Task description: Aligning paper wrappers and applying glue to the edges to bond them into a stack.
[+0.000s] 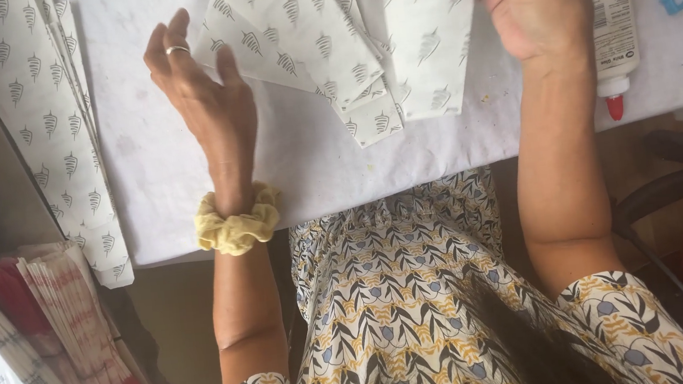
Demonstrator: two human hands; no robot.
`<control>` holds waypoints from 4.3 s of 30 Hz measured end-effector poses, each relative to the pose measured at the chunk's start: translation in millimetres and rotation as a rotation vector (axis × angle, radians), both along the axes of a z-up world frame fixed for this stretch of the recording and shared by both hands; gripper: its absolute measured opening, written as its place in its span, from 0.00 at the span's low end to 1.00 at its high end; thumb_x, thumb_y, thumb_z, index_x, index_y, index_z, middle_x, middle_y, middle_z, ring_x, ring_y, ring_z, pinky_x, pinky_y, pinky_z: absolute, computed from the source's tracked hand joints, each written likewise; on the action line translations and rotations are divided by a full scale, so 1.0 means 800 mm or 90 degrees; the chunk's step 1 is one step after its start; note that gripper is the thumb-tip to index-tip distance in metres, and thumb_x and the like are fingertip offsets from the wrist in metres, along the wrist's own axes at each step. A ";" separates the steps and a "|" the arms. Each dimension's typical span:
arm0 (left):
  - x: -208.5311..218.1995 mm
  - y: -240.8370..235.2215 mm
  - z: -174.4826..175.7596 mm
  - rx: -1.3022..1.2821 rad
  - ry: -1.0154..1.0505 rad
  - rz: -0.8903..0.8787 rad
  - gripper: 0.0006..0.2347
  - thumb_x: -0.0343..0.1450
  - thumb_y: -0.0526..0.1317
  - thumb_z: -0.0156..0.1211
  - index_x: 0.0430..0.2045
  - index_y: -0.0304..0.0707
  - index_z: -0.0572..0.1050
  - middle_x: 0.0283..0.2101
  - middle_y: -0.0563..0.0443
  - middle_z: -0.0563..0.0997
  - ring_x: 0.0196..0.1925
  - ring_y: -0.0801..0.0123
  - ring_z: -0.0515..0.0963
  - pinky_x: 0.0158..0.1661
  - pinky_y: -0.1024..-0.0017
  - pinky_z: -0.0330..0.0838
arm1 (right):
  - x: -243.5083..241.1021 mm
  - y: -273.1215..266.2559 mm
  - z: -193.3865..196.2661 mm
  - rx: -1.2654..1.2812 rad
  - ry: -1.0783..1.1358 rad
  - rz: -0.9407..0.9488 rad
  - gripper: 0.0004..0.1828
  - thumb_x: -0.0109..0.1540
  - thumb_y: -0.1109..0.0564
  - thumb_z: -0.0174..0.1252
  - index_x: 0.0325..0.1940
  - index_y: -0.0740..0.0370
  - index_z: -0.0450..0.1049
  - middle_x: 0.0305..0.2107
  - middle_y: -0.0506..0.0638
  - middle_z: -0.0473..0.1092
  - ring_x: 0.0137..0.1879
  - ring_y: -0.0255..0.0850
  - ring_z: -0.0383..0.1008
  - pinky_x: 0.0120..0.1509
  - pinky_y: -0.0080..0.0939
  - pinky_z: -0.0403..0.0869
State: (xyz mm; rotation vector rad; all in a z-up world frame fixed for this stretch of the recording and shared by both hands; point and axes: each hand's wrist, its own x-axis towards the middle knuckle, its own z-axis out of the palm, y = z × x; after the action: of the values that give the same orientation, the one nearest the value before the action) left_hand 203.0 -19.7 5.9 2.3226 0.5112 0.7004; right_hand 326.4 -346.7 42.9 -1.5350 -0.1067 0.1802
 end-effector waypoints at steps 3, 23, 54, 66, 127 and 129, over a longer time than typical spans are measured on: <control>-0.012 -0.016 -0.007 0.099 0.070 0.034 0.27 0.71 0.35 0.73 0.60 0.33 0.61 0.56 0.35 0.69 0.48 0.53 0.70 0.50 0.54 0.72 | -0.014 0.022 0.016 -0.225 0.017 0.138 0.18 0.63 0.68 0.67 0.54 0.64 0.70 0.43 0.48 0.67 0.45 0.36 0.73 0.44 0.32 0.75; -0.029 -0.080 0.075 -0.397 0.150 -0.097 0.35 0.67 0.54 0.65 0.62 0.33 0.56 0.66 0.31 0.64 0.58 0.51 0.80 0.39 0.62 0.87 | -0.039 0.141 0.000 -0.574 -0.152 0.183 0.23 0.64 0.45 0.72 0.36 0.61 0.68 0.35 0.55 0.69 0.38 0.50 0.72 0.46 0.55 0.72; -0.050 -0.008 0.014 -0.931 -0.449 -0.133 0.34 0.60 0.16 0.62 0.60 0.35 0.56 0.59 0.40 0.65 0.62 0.48 0.66 0.68 0.47 0.62 | -0.092 0.062 0.107 -0.567 -0.699 0.248 0.21 0.49 0.80 0.50 0.38 0.61 0.71 0.19 0.49 0.61 0.26 0.47 0.63 0.31 0.47 0.61; -0.057 -0.003 0.094 -0.309 -0.079 -0.282 0.18 0.67 0.33 0.74 0.49 0.38 0.74 0.48 0.47 0.82 0.52 0.66 0.82 0.49 0.72 0.77 | -0.091 0.019 0.081 -0.666 -0.673 0.167 0.33 0.54 0.53 0.81 0.58 0.67 0.76 0.49 0.57 0.75 0.56 0.54 0.70 0.69 0.59 0.62; -0.025 -0.041 0.070 -0.326 -0.072 -0.355 0.16 0.69 0.31 0.71 0.49 0.41 0.74 0.40 0.51 0.81 0.46 0.71 0.78 0.54 0.71 0.71 | -0.083 -0.058 -0.023 -0.118 -0.289 -0.060 0.05 0.71 0.78 0.62 0.49 0.79 0.75 0.43 0.66 0.75 0.52 0.51 0.79 0.62 0.42 0.80; -0.025 -0.041 0.069 -0.325 -0.069 -0.353 0.16 0.69 0.30 0.70 0.49 0.41 0.75 0.40 0.51 0.81 0.46 0.71 0.78 0.54 0.71 0.71 | -0.089 -0.055 -0.014 -0.152 -0.298 -0.065 0.04 0.73 0.77 0.58 0.51 0.79 0.76 0.45 0.66 0.75 0.54 0.51 0.78 0.58 0.43 0.80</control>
State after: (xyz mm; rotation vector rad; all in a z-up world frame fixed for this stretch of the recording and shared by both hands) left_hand 182.7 -52.2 61.2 1.8049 -0.0215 0.3672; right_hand 255.6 -390.6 31.4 -1.7931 -0.3877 -0.2611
